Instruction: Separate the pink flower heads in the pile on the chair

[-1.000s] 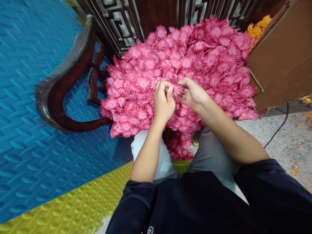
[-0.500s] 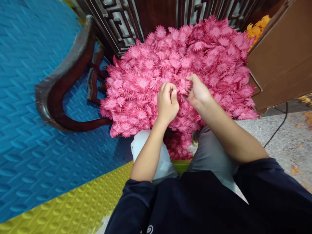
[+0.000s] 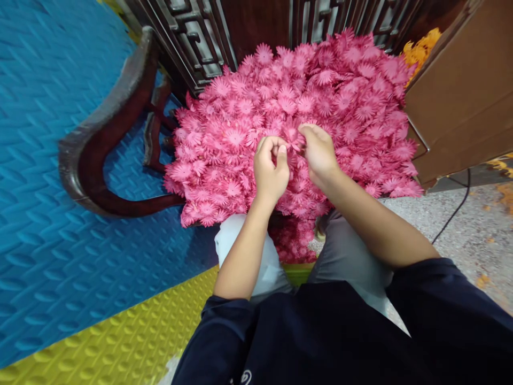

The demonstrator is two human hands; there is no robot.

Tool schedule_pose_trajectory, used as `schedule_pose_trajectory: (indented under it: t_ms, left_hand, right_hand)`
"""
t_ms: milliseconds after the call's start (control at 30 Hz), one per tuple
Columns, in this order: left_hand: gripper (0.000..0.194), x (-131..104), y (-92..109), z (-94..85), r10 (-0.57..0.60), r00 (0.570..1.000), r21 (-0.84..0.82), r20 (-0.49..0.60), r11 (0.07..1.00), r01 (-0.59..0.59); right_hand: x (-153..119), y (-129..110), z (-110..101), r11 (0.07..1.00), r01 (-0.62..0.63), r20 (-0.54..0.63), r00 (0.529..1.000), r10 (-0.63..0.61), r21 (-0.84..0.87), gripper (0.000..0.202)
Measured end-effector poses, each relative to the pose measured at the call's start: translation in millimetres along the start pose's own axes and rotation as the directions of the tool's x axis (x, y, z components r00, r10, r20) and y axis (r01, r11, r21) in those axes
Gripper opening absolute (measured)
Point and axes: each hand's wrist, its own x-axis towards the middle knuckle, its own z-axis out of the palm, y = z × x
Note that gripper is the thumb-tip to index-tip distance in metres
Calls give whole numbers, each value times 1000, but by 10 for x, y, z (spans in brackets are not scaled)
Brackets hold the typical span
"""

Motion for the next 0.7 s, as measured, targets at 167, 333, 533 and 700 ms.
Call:
schedule_pose_trajectory:
  t_ms: [167, 333, 533, 700]
  left_hand:
    - [41, 40, -4, -87, 12, 995, 50, -99, 999, -7]
    - [39, 45, 11, -109, 31, 997, 110, -75, 994, -23]
    - [35, 45, 58, -134, 41, 998, 136, -56, 990, -33]
    - [38, 52, 55, -116, 9, 999, 216, -53, 976, 2]
  right_hand:
    - [-126, -177, 96, 994, -96, 41, 995, 94, 57, 21]
    - [-155, -154, 127, 987, -161, 126, 979, 159, 3, 18]
    - [-145, -175, 118, 998, -64, 80, 995, 62, 23, 23]
    - [-136, -196, 106, 990, -113, 43, 993, 110, 79, 25]
